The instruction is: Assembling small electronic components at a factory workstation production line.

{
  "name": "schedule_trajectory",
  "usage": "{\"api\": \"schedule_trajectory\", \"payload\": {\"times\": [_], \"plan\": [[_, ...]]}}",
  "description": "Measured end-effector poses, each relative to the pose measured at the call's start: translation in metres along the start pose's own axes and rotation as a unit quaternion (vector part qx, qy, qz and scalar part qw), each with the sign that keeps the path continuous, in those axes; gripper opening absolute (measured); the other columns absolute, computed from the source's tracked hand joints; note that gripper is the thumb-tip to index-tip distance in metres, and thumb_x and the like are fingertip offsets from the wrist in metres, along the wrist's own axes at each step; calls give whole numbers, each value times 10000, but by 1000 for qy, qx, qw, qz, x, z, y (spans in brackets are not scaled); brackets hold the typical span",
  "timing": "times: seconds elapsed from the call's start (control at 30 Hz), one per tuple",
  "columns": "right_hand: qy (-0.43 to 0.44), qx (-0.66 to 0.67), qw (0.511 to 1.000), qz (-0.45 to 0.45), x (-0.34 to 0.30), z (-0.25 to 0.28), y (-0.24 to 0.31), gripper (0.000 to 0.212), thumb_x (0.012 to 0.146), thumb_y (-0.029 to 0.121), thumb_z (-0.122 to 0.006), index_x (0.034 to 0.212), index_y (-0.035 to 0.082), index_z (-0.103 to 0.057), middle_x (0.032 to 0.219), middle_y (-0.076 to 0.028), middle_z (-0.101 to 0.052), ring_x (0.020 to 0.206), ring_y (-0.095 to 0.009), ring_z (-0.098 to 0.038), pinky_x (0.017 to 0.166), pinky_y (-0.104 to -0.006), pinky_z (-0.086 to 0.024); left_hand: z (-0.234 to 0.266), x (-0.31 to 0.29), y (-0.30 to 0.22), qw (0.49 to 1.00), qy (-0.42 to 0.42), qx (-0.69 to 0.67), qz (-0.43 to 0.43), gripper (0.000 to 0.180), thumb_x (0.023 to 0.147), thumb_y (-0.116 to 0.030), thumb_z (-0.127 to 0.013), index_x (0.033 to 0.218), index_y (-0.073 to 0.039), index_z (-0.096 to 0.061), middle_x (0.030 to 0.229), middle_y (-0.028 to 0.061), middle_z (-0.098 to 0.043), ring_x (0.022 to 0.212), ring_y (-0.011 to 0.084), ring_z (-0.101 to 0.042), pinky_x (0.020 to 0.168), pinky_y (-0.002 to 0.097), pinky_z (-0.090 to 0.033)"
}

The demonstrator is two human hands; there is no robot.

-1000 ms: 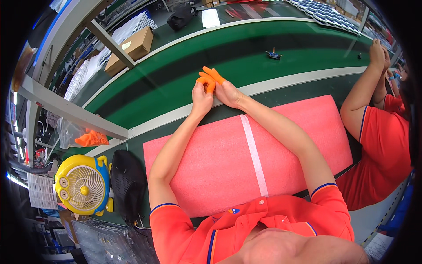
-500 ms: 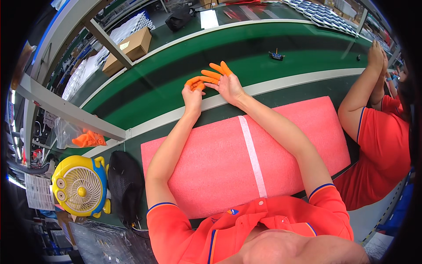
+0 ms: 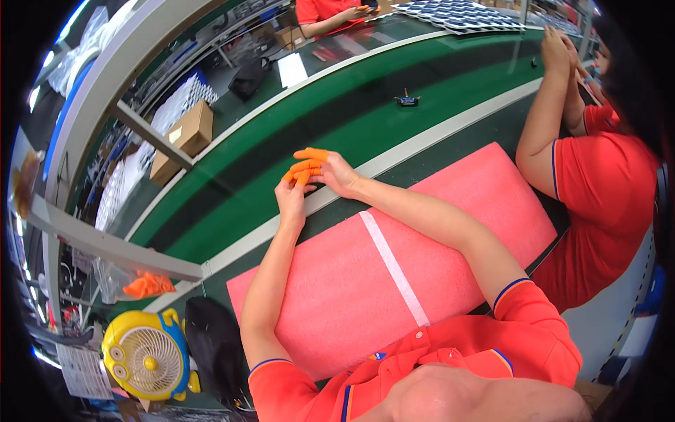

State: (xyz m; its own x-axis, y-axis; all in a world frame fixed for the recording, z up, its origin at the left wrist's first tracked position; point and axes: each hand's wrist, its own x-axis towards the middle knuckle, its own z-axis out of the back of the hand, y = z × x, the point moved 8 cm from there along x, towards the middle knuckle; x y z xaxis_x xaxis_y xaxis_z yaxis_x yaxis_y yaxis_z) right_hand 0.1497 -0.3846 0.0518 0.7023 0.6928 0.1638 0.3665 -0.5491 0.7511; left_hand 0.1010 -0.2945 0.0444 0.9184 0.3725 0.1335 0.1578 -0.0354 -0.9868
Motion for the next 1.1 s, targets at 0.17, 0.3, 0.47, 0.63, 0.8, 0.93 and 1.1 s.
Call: {"api": "schedule_trajectory", "payload": {"times": [0.17,0.3,0.47,0.63,0.8,0.93,1.1], "plan": [[-33,-29,999,-6,-4,2,-3,360,875,194,-321,1116,16,-520,1026,-128,-592,922,-202,-578,812,-314,-454,-5,-3,0,999,13,38,-10,240,858,-68,-522,1063,54,-549,958,105,-612,761,153,-606,625,240,-504],[-77,-20,997,-20,-2,8,-4,319,878,184,-348,1048,9,-553,973,-116,-604,877,-192,-581,781,-299,-453,-10,-2,-6,997,33,69,-28,247,846,-54,-528,1064,62,-546,957,104,-614,761,152,-605,620,246,-507],[-64,-53,995,-55,-1,7,-7,264,883,180,-398,935,11,-595,873,-93,-618,794,-170,-589,698,-283,-456,-11,-4,-6,984,24,163,-63,267,828,-26,-530,1080,63,-536,969,104,-611,785,152,-607,637,253,-512],[-85,-29,995,-38,-1,10,-7,227,863,133,-431,863,0,-615,781,-89,-622,665,-154,-577,560,-262,-424,-12,1,-3,979,38,168,-108,301,817,-15,-538,1108,60,-520,984,100,-608,828,153,-606,661,261,-516],[-97,-32,995,-16,-2,11,-5,218,854,128,-438,876,4,-615,785,-92,-624,663,-150,-574,545,-263,-419,-11,0,-2,982,44,147,-107,330,808,-18,-559,1124,64,-509,994,95,-606,848,153,-603,682,263,-514],[-95,-48,994,-10,-2,14,-6,220,837,101,-425,884,7,-619,798,-94,-628,672,-154,-578,551,-264,-420,-12,-2,-2,987,27,130,-91,301,769,-31,-618,1045,71,-557,966,110,-624,862,148,-602,768,262,-475],[-97,-60,993,0,-1,16,-9,239,815,72,-408,894,9,-624,821,-103,-636,677,-164,-582,562,-269,-420,-12,-5,-7,981,18,163,-100,300,764,-34,-627,1038,68,-559,953,107,-625,845,147,-602,755,260,-474]]}}
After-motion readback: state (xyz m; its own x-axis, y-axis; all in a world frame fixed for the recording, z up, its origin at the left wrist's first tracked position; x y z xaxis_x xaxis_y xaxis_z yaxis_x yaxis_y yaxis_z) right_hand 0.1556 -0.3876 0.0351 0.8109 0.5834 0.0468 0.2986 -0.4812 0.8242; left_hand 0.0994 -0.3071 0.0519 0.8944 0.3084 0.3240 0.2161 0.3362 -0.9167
